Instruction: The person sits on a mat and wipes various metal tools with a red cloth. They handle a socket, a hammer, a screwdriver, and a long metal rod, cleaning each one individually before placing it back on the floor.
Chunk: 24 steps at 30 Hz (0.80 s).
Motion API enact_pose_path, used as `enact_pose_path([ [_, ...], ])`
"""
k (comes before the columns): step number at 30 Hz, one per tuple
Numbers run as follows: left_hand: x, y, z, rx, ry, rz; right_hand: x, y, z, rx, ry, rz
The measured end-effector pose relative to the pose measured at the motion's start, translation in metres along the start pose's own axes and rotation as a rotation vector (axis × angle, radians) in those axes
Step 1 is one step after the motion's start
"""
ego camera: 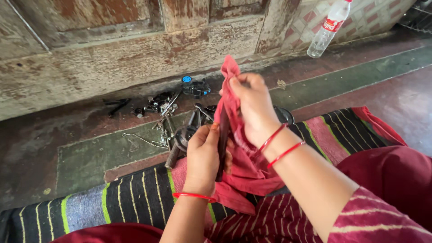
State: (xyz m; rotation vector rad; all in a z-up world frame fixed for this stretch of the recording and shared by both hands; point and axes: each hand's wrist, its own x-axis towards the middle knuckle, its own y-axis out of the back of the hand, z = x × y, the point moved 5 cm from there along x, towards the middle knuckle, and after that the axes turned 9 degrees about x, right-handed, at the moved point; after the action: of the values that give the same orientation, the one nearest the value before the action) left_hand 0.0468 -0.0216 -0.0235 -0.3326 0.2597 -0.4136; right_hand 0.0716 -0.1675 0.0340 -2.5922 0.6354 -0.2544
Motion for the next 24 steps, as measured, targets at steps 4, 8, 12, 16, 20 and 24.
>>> enact_pose_path([
  [4,0.008,0.011,-0.007,0.045,-0.072,0.165,-0.045,-0.007,0.018,-0.162,-0.083,-0.027],
  [8,0.006,0.028,-0.021,0.170,-0.377,0.413,-0.077,-0.022,0.017,-0.492,0.247,-0.125],
  [12,0.008,0.036,-0.047,-0.180,-0.309,0.427,-0.111,-0.032,0.005,-0.671,0.334,-0.116],
  [16,0.006,0.048,-0.048,-0.354,-0.190,0.517,-0.148,-0.029,0.009,-0.738,0.135,-0.107],
  [20,0.003,0.057,-0.048,-0.399,-0.156,0.600,-0.173,-0.018,0.020,-0.707,0.079,-0.149],
  [24,0.013,0.057,-0.049,-0.414,-0.262,0.575,-0.172,-0.006,0.025,-0.753,0.075,-0.174],
])
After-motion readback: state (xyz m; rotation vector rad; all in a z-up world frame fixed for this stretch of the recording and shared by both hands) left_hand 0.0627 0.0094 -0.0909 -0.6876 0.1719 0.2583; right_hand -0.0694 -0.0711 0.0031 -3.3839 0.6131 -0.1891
